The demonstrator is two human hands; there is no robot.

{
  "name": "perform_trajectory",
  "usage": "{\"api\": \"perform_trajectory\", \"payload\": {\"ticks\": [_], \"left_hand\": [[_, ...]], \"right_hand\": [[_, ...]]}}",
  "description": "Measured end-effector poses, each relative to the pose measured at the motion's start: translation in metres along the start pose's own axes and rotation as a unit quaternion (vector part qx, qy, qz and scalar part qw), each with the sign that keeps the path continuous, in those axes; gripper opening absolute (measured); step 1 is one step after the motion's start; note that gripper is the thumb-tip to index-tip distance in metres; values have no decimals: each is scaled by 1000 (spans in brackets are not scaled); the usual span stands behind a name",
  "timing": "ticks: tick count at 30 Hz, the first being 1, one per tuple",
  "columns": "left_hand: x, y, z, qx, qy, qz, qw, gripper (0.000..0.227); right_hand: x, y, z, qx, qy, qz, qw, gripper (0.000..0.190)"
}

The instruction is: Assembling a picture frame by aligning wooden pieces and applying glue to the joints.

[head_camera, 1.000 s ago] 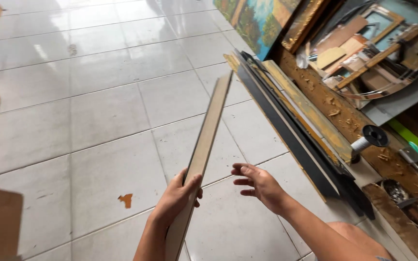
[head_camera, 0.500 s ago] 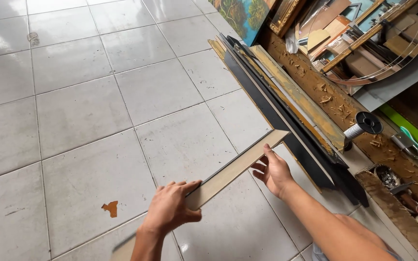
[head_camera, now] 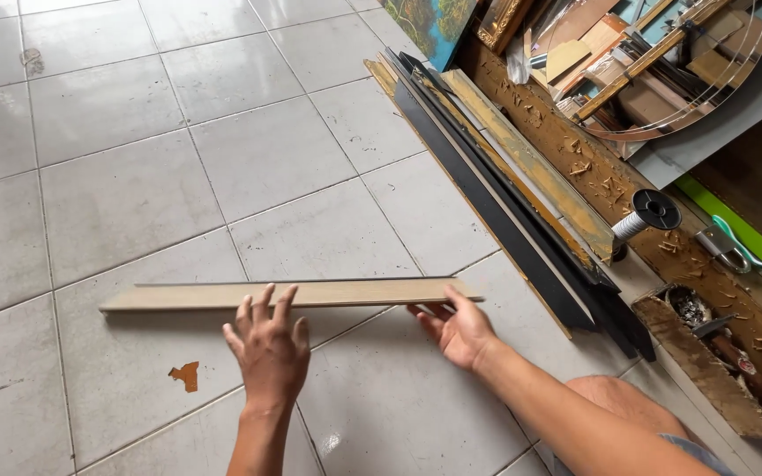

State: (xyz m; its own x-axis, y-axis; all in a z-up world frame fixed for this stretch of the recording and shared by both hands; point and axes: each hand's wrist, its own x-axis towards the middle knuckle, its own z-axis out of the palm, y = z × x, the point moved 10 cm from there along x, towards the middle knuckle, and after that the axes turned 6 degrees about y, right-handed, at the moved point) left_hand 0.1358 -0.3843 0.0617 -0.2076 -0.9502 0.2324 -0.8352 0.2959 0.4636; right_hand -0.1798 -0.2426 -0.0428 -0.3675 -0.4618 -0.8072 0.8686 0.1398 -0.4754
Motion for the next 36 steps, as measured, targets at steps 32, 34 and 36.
{"api": "perform_trajectory", "payload": {"ticks": [32, 34, 36], "left_hand": [[-107, 247, 70, -211, -120, 232, 942, 51], [-119, 281, 93, -235, -171, 219, 931, 49], [-114, 320, 108, -248, -178, 226, 925, 51]], "right_hand": [[-22, -253, -115, -693, 185, -342, 607, 50], [-40, -250, -111, -704, 185, -322, 605, 49], [-29, -255, -125, -704, 190, -334, 597, 45]]}}
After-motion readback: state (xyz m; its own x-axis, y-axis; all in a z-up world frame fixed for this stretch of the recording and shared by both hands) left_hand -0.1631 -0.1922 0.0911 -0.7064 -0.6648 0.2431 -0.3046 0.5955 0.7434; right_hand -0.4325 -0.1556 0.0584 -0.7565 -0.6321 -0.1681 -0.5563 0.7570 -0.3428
